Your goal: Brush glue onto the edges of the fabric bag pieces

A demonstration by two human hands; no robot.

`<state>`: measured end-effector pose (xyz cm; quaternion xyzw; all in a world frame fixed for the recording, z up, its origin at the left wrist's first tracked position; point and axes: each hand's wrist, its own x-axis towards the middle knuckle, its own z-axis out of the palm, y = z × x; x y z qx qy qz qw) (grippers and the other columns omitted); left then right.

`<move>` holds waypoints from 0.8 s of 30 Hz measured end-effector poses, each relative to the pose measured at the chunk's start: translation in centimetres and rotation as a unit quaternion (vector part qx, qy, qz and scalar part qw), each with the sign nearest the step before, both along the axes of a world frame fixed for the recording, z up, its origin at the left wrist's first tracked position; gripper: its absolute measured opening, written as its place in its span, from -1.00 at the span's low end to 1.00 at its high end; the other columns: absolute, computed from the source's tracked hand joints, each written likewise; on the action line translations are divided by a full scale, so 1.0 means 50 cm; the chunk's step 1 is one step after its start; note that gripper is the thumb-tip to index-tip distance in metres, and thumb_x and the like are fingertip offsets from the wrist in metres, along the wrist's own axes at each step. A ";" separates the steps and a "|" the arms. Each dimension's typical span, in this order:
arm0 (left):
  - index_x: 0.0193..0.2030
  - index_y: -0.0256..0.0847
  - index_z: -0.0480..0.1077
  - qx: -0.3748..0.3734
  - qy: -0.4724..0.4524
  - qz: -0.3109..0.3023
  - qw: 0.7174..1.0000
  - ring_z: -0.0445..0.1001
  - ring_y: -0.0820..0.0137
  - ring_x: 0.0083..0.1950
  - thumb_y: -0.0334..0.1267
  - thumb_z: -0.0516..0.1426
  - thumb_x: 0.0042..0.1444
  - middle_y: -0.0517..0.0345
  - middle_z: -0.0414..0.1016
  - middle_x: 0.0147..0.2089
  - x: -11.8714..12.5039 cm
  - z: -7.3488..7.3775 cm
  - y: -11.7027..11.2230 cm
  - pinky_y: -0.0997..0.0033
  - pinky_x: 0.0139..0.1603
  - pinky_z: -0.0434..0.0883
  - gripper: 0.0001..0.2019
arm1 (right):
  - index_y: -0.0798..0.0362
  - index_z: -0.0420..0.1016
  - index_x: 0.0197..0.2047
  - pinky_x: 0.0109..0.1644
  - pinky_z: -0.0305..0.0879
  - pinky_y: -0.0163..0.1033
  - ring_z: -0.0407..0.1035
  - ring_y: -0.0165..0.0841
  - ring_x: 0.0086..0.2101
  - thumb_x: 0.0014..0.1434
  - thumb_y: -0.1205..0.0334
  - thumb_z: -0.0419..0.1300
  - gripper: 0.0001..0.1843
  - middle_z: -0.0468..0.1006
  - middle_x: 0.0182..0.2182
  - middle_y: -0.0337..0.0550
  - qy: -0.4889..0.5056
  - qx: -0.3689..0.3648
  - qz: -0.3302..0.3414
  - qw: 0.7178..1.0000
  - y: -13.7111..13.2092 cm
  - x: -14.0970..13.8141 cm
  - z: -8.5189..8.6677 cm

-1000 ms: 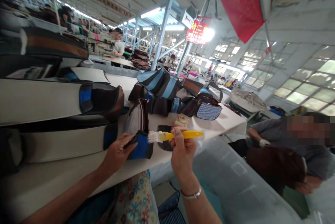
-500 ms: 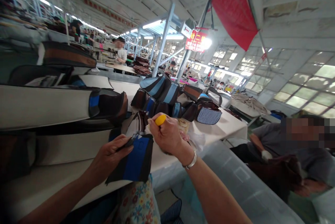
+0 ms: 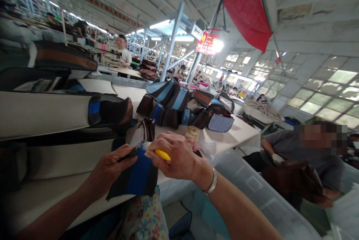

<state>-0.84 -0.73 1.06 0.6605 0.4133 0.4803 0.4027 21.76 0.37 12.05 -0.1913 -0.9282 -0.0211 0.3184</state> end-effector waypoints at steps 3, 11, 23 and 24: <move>-0.13 -0.13 0.56 -0.006 -0.001 0.004 1.000 0.43 0.22 -0.02 -0.04 0.12 0.21 0.10 0.50 -0.13 -0.003 -0.001 0.002 0.30 0.06 0.36 -0.72 | -0.01 0.34 -0.24 -0.31 0.23 -0.24 0.32 -0.37 -0.42 0.34 0.20 0.08 -0.90 0.44 -0.43 -0.22 -0.007 -0.021 -0.014 1.000 0.009 0.008 -0.004; -0.20 -0.11 0.55 0.001 0.031 0.010 0.999 0.47 0.27 -0.10 -0.07 0.12 0.20 0.16 0.51 -0.16 -0.018 0.001 0.003 0.38 -0.01 0.36 -0.76 | -0.01 0.35 -0.25 -0.30 0.23 -0.23 0.33 -0.37 -0.41 0.32 0.23 0.10 -0.92 0.44 -0.42 -0.22 0.021 -0.023 -0.025 0.999 0.010 0.013 -0.002; -0.19 -0.12 0.53 0.118 0.110 0.010 0.987 0.45 0.36 -0.22 -0.16 0.06 0.27 0.15 0.43 -0.28 -0.006 0.015 -0.003 0.45 -0.14 0.40 -0.77 | 0.00 0.38 -0.27 -0.32 0.24 -0.23 0.34 -0.37 -0.42 0.31 0.24 0.11 -0.90 0.44 -0.42 -0.22 0.082 -0.034 -0.054 0.995 0.017 -0.023 -0.015; -0.18 -0.13 0.53 0.131 0.119 0.018 0.984 0.45 0.37 -0.21 -0.17 0.05 0.28 0.14 0.44 -0.27 -0.003 0.012 -0.004 0.45 -0.14 0.40 -0.77 | 0.00 0.38 -0.26 -0.31 0.25 -0.23 0.34 -0.37 -0.41 0.32 0.24 0.11 -0.91 0.44 -0.42 -0.22 0.097 -0.031 -0.066 0.993 0.017 -0.024 -0.014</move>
